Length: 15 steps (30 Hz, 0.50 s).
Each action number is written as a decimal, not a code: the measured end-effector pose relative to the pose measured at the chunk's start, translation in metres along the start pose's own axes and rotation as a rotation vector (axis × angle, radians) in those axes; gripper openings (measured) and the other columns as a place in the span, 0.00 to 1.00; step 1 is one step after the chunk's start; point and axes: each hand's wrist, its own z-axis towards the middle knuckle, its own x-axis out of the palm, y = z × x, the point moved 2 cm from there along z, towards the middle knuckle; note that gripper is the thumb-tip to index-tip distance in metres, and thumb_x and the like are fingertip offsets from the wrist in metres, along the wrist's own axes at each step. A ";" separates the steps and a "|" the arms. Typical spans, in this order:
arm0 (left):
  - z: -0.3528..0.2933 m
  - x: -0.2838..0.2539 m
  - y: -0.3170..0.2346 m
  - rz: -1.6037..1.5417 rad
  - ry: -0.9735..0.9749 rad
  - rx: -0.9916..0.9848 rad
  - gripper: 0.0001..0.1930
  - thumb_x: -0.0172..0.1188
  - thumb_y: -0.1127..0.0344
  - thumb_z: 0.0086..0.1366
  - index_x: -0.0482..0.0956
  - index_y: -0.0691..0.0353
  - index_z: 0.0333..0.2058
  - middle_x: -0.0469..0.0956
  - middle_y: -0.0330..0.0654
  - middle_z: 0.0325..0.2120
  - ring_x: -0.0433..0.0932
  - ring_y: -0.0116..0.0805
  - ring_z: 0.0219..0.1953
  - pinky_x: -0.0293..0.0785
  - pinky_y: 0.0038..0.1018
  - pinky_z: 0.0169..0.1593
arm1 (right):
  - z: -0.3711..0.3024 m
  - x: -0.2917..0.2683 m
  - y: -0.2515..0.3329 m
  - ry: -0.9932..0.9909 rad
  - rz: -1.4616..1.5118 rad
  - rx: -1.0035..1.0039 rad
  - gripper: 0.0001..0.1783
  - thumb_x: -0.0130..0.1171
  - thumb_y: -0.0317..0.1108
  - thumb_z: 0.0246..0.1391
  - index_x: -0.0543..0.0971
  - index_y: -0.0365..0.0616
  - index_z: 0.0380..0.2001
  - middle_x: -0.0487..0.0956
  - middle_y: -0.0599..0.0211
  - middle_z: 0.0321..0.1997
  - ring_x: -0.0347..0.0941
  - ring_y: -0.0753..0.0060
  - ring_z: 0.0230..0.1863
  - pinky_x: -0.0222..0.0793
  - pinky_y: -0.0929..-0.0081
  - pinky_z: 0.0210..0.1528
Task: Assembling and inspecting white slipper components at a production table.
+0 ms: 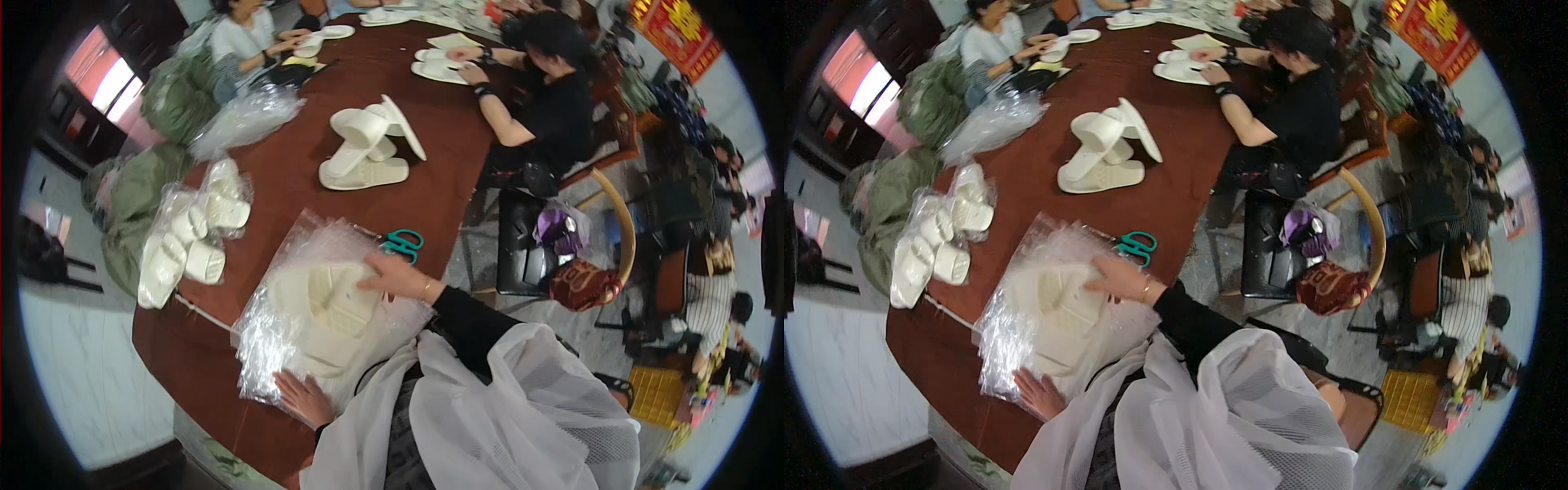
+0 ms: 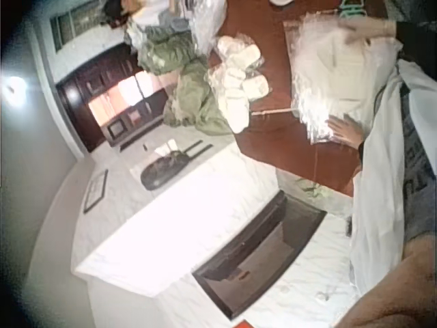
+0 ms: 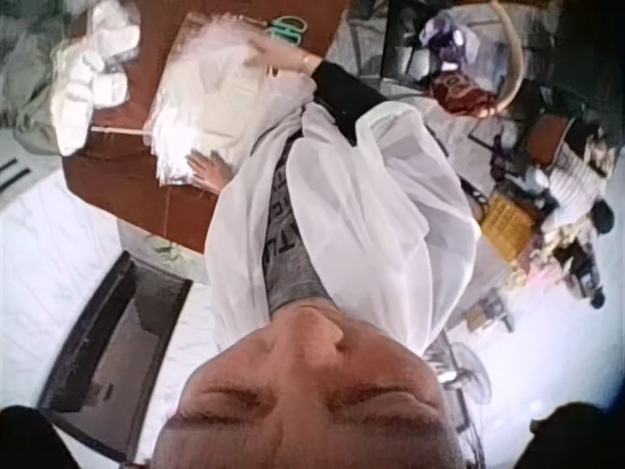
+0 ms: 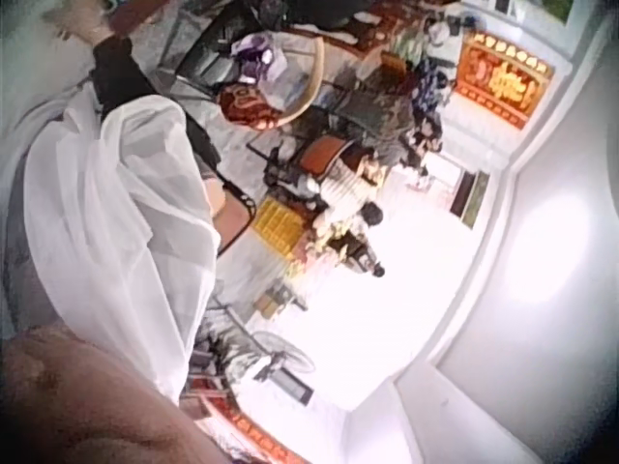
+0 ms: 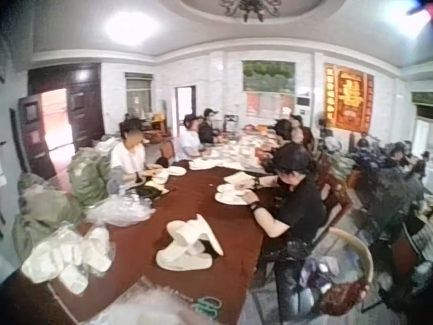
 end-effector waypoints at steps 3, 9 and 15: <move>0.001 0.014 0.017 0.042 -0.005 0.046 0.33 0.39 0.45 0.71 0.49 0.54 0.69 0.44 0.47 0.71 0.43 0.46 0.72 0.40 0.55 0.68 | 0.004 0.000 -0.024 0.083 -0.050 0.062 0.23 0.63 0.41 0.53 0.72 0.37 0.45 0.78 0.58 0.33 0.78 0.71 0.25 0.74 0.74 0.18; 0.004 0.025 0.031 0.153 0.016 0.049 0.33 0.34 0.42 0.72 0.49 0.51 0.70 0.45 0.46 0.71 0.46 0.47 0.71 0.45 0.51 0.67 | 0.038 -0.062 -0.006 -0.155 0.326 -0.130 0.20 0.64 0.40 0.52 0.74 0.34 0.40 0.79 0.57 0.35 0.79 0.69 0.28 0.78 0.71 0.22; 0.011 0.040 0.056 0.143 -0.089 0.171 0.32 0.37 0.43 0.72 0.49 0.51 0.69 0.46 0.47 0.70 0.47 0.46 0.71 0.47 0.48 0.67 | 0.037 -0.122 0.017 -0.534 0.148 -0.344 0.23 0.58 0.41 0.58 0.74 0.38 0.52 0.80 0.66 0.39 0.78 0.72 0.40 0.75 0.74 0.39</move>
